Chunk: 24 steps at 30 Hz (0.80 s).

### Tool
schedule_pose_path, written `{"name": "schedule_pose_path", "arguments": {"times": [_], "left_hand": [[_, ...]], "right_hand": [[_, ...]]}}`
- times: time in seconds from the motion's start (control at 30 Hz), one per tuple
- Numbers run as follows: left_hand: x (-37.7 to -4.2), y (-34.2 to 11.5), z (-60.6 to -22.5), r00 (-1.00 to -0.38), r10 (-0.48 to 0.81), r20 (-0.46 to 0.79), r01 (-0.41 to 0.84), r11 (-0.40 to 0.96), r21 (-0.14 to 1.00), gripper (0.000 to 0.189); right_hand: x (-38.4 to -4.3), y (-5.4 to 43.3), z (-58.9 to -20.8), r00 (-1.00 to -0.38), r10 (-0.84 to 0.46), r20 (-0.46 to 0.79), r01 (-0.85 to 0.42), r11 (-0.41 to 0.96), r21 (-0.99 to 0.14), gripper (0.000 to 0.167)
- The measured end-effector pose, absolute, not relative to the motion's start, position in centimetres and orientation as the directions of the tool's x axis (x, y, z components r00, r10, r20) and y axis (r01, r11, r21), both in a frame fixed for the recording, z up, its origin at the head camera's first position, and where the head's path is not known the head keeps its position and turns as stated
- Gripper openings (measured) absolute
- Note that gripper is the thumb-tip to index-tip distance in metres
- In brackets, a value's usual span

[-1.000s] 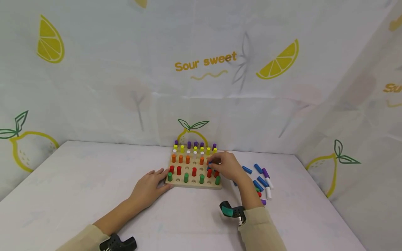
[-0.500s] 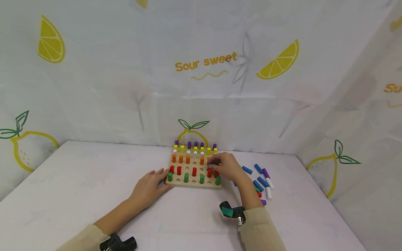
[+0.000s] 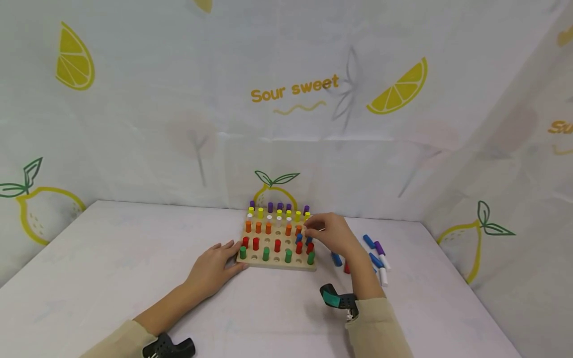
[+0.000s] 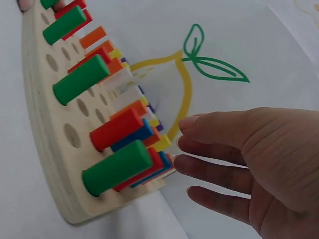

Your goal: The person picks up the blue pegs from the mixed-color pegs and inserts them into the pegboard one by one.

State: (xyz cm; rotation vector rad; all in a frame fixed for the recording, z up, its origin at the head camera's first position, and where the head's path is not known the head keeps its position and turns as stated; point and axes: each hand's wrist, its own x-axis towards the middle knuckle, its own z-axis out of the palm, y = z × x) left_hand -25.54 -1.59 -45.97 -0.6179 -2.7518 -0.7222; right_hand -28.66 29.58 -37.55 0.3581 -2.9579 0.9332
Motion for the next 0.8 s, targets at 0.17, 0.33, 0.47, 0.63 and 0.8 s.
{"name": "schedule_pose_path", "arguments": {"times": [0.17, 0.33, 0.47, 0.63, 0.8], "left_hand": [[-25.5, -1.6, -45.9, -0.884, 0.34, 0.322, 0.454, 0.79, 0.412, 0.058], [-25.6, -1.6, -45.9, -0.88, 0.345, 0.326, 0.459, 0.791, 0.404, 0.057], [-25.5, -1.6, -45.9, -0.882, 0.349, 0.317, 0.459, 0.788, 0.409, 0.058], [-25.5, -1.5, -45.7, -0.881, 0.351, 0.315, 0.46, 0.789, 0.407, 0.058], [-25.5, -1.6, -45.8, -0.883, 0.348, 0.316, 0.457, 0.791, 0.406, 0.058]], "right_hand": [[-28.2, 30.5, -36.5, -0.972, -0.192, 0.133, -0.233, 0.81, -0.538, 0.025], [-27.7, 31.6, -35.7, -0.972, -0.167, 0.165, -0.229, 0.826, -0.515, 0.024], [-27.4, 32.6, -35.4, -0.973, -0.137, 0.186, -0.214, 0.842, -0.496, 0.023], [-27.2, 33.5, -35.4, -0.975, -0.1, 0.198, -0.186, 0.857, -0.481, 0.024], [-27.3, 34.2, -36.0, -0.981, -0.073, 0.177, -0.151, 0.862, -0.484, 0.027]]}}
